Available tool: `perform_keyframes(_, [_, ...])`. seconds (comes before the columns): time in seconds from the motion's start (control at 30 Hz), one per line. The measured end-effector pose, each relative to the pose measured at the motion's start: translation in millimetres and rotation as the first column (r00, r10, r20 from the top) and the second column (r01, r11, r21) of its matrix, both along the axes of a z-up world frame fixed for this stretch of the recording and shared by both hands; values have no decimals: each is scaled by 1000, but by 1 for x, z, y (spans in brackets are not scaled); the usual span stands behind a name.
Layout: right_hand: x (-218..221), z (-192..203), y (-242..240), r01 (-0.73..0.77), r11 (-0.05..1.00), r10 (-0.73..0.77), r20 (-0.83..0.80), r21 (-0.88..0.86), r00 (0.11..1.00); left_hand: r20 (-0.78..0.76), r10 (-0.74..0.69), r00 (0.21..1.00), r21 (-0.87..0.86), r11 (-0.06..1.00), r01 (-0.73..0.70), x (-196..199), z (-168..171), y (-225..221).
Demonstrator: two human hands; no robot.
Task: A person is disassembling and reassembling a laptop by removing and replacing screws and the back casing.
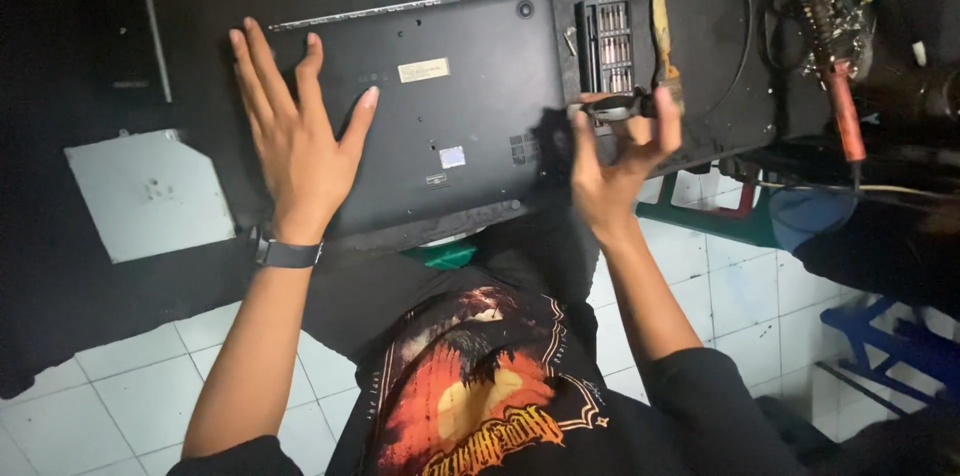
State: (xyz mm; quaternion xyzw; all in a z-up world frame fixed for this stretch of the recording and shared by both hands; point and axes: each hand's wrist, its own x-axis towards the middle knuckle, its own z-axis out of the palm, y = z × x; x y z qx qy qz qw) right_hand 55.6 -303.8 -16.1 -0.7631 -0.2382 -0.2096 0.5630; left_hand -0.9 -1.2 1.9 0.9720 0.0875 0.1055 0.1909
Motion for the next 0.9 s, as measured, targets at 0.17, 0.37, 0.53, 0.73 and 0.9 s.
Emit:
perform_keyframes(0.17, [-3,0,-19,34,999,-32,-127,13,991,15,-10,1000,18,1000,10,0,-2,-1])
perform_keyframes(0.37, [6,1,-17,-46,999,45,-89,-9,995,10,0,1000,11,1000,0,-1,-1,-1])
perform_keyframes(0.53, [9,-40,-39,76,972,-48,130,-222,990,33,10,999,10,1000,-10,1,3,-4])
perform_keyframes(0.73, [12,-14,-37,-28,948,62,96,-318,993,11,25,1000,10,1000,-25,2,1,-3])
perform_keyframes(0.9, [10,-4,-30,-117,961,116,-20,-249,993,26,24,999,5,1000,-24,1,2,-3])
